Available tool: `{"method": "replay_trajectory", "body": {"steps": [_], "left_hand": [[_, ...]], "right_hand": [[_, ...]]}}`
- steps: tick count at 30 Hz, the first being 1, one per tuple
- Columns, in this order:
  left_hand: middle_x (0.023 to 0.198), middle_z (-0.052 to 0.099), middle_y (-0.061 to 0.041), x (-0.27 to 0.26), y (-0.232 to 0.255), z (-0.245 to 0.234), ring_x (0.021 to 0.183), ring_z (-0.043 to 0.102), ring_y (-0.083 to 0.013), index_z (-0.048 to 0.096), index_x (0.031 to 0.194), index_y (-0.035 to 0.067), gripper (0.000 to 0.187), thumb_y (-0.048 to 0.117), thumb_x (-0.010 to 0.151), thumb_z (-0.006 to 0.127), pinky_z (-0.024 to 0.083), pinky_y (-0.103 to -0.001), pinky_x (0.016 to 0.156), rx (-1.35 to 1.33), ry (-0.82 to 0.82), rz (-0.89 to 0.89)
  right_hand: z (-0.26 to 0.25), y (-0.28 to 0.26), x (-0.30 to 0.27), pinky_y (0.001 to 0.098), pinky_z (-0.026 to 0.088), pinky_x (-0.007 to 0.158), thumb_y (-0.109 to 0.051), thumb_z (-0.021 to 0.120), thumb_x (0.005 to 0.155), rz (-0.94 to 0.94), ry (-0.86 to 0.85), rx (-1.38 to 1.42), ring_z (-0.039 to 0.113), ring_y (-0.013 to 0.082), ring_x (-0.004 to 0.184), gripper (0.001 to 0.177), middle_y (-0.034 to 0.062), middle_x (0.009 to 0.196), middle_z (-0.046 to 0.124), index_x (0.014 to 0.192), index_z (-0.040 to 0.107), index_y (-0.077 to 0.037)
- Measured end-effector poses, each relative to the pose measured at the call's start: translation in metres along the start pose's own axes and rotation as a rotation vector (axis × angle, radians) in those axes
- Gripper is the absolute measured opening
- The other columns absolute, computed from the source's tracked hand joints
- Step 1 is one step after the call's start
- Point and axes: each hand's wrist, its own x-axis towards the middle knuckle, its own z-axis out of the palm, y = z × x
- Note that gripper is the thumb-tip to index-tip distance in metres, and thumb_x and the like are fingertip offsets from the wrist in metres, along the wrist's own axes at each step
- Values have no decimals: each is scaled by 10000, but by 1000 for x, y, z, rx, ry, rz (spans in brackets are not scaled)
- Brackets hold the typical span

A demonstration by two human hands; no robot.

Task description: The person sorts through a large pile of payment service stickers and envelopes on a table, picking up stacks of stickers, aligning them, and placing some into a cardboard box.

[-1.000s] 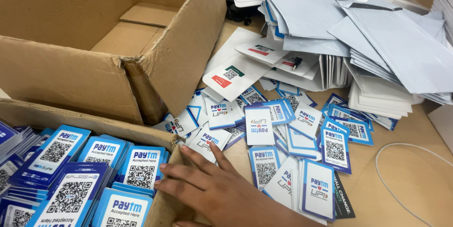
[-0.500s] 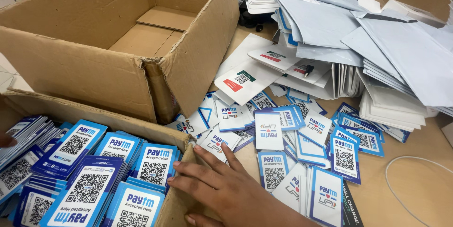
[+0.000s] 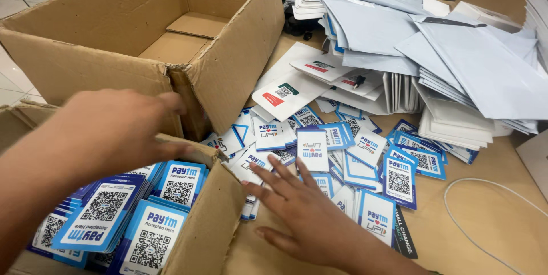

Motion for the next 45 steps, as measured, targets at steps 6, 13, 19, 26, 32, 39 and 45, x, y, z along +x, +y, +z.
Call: {"method": "replay_trajectory", "body": {"steps": [6, 13, 19, 26, 32, 39, 45], "left_hand": [[1012, 734, -131, 8, 94, -9, 978, 710, -346, 588, 1350, 221, 672, 539, 786, 767, 571, -486, 829, -238, 164, 418], [1322, 612, -167, 56, 193, 22, 1247, 590, -352, 541, 1404, 153, 1029, 636, 572, 907, 531, -484, 962, -166, 175, 658], [1607, 294, -279, 70, 236, 48, 1483, 310, -458, 246, 1620, 134, 1510, 783, 422, 896, 323, -604, 1163, -184, 23, 735], [1666, 84, -316, 77, 257, 76, 1534, 102, -517, 230, 1609, 91, 1499, 786, 456, 889, 225, -637, 1179, -304, 84, 783], [1655, 172, -346, 55, 260, 109, 1519, 157, -535, 282, 1596, 84, 1284, 752, 661, 857, 181, -627, 1187, -659, 354, 816], [1539, 231, -387, -3, 263, 134, 1493, 186, -564, 155, 1619, 91, 1393, 708, 611, 891, 112, -724, 1149, -724, 451, 654], [1486, 457, -275, 17, 253, 138, 1465, 346, -462, 216, 1632, 123, 1319, 667, 629, 878, 206, -646, 1151, -852, 388, 674]], "right_hand": [[-17, 50, -61, 628, 133, 1163, -409, 721, 878, 225, 149, -130, 187, 428, 1504, 675, 174, 1625, 304, 1467, 480, -183], [-21, 100, -125, 567, 76, 1225, -640, 809, 714, 604, 51, -60, 88, 399, 1538, 1063, 126, 1707, 210, 1590, 362, -239], [-11, 105, -150, 608, 9, 1172, -716, 914, 521, 603, -37, -26, -44, 439, 1563, 1394, 154, 1712, 68, 1632, 228, -226], [11, 113, -147, 623, -35, 1173, -679, 793, 704, 587, 57, -66, -36, 418, 1564, 1126, 138, 1718, 115, 1604, 312, -202], [21, 120, -154, 644, -30, 1158, -599, 659, 856, 542, 157, -88, -6, 397, 1539, 960, 149, 1712, 168, 1601, 292, -116], [30, 122, -158, 647, -37, 1149, -510, 593, 916, 545, 254, -70, 19, 429, 1578, 851, 155, 1690, 235, 1602, 299, -101], [38, 125, -157, 671, -68, 1155, -496, 612, 886, 609, 209, -114, 172, 360, 1562, 799, 112, 1642, 370, 1572, 387, -154]]}}
